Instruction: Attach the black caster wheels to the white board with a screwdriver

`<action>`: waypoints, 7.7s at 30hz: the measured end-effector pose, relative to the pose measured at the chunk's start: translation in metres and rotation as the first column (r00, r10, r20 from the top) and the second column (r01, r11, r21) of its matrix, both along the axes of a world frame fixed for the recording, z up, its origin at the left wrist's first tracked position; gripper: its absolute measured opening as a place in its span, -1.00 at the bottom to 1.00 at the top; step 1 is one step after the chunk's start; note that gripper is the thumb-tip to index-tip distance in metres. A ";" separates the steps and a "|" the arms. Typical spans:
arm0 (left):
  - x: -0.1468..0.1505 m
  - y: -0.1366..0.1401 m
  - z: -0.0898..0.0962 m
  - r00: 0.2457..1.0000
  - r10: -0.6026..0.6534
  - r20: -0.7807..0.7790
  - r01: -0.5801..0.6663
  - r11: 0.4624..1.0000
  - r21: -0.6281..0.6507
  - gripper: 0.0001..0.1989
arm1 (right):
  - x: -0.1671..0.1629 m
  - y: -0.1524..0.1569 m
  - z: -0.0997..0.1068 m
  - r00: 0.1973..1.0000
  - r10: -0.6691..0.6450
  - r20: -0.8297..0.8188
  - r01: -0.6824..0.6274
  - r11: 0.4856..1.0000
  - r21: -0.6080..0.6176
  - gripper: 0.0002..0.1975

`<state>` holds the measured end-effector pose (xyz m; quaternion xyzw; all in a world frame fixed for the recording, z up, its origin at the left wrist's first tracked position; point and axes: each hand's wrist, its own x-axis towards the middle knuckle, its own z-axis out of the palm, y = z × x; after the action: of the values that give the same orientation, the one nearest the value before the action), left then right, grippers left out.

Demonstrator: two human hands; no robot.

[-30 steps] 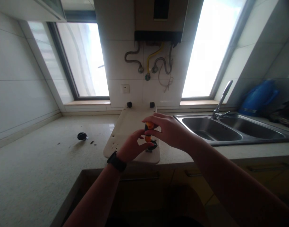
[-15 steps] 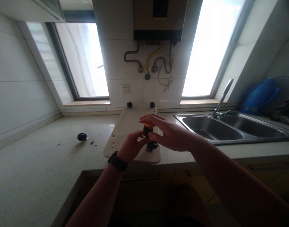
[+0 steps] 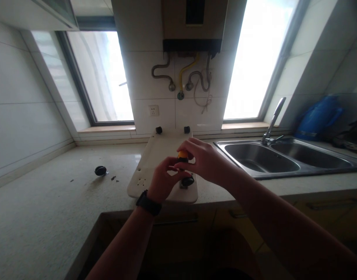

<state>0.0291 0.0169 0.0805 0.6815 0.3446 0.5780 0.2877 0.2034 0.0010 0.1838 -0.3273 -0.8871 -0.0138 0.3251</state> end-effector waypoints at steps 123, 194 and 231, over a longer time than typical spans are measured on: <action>-0.022 0.006 -0.062 0.977 -0.101 -0.190 0.072 0.985 -0.155 -0.63 | -0.004 -0.008 -0.039 0.999 0.027 -0.042 -0.034 0.982 -0.188 -0.60; 0.001 0.012 -0.028 0.990 -0.080 -0.113 0.079 0.997 -0.010 -0.74 | -0.011 -0.004 -0.057 0.926 -0.322 -0.199 0.327 0.945 -0.008 -0.59; 0.026 0.013 -0.011 0.981 -0.180 0.066 0.186 0.978 -0.093 -0.69 | 0.032 0.013 -0.009 0.997 0.079 0.020 -0.075 0.987 -0.139 -0.76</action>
<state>0.0556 0.0303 0.0696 0.6783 0.3002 0.5508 0.3827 0.2354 0.0135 0.1746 -0.3144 -0.9020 0.0561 0.2906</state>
